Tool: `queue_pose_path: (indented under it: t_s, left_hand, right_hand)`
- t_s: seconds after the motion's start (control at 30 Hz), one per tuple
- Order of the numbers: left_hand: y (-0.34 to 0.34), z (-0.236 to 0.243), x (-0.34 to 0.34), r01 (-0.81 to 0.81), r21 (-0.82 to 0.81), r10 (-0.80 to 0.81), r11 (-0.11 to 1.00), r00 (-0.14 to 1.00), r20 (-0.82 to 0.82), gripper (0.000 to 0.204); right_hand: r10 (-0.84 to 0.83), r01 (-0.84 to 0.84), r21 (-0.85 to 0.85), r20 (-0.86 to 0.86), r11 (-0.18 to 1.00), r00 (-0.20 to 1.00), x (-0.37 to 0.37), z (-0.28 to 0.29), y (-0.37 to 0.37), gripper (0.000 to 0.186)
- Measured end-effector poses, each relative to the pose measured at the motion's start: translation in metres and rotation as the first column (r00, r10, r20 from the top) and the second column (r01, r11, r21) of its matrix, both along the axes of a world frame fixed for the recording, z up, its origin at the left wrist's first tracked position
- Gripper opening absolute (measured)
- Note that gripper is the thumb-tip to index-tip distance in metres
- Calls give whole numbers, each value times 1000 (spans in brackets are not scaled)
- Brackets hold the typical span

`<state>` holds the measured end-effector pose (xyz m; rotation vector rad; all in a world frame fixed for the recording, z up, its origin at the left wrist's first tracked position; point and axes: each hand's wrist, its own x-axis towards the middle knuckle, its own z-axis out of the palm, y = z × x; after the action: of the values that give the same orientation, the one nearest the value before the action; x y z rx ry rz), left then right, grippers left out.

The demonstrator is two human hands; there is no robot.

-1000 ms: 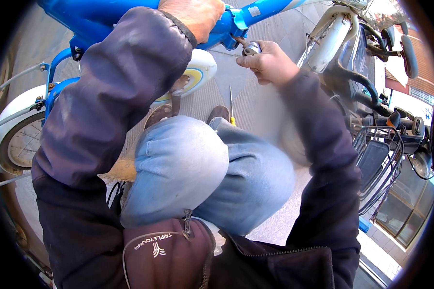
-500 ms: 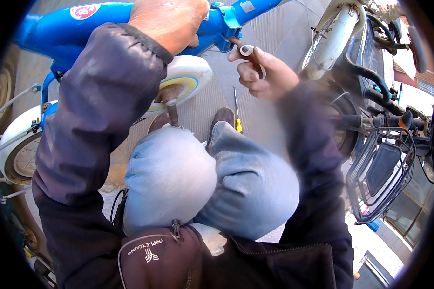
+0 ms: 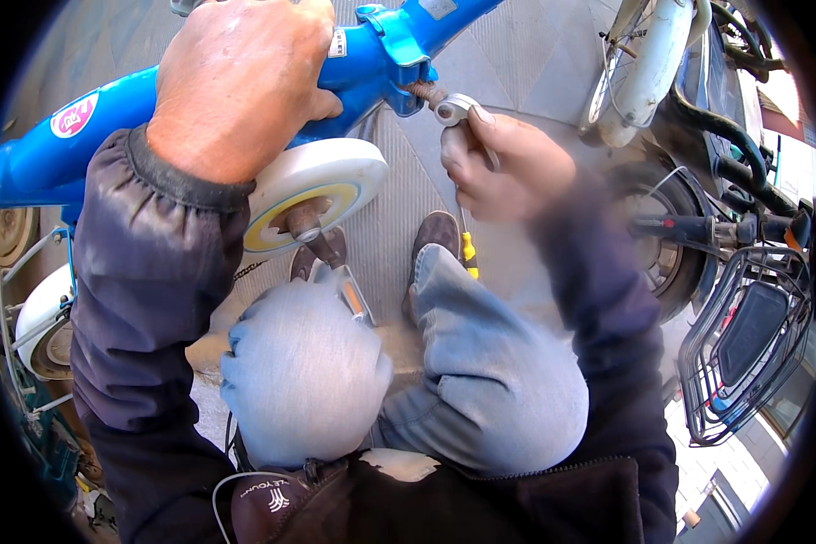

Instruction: The person uses a yellow screwdriver to adjust a screw on the bicycle frame. They then switch to a silver wrench to tighten a bolt on the blue bicycle frame near the seat post.

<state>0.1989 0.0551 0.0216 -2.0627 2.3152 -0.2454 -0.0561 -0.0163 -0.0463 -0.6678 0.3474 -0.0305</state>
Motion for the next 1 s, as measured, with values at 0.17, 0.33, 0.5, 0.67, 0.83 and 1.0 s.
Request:
queue_pose_path:
  t_s: [0.17, 0.33, 0.5, 0.67, 0.83, 1.0]
  left_hand:
    - [1, 0, 1, 9, -8, -9, 1000, 1000, 24, 46]
    - [2, 1, 1, 7, -6, -7, 1000, 1000, 27, 46]
    - [2, 1, 1, 16, -11, -15, 1000, 999, 32, 45]
    - [3, -1, -1, -8, -10, 8, 1000, 1000, 30, 44]
    - [3, 1, -2, -24, -8, 25, 1000, 999, 26, 43]
    - [2, 2, 0, 3, -17, -2, 1000, 1000, 13, 42]
  right_hand:
    - [2, 1, 200, -18, 980, 1000, 5, 0, 3, 58]
    - [-15, 45, 152, -188, 987, 982, 2, 13, 1, 54]
    - [-11, -38, -144, -325, 989, 946, 4, 28, -4, 54]
    - [-112, -396, -815, -481, 424, 870, 18, 61, -9, 54]
    - [-453, -629, -507, -438, -589, 777, 28, 74, 25, 25]
    - [-435, -478, -720, -266, -504, 860, 18, 64, 27, 21]
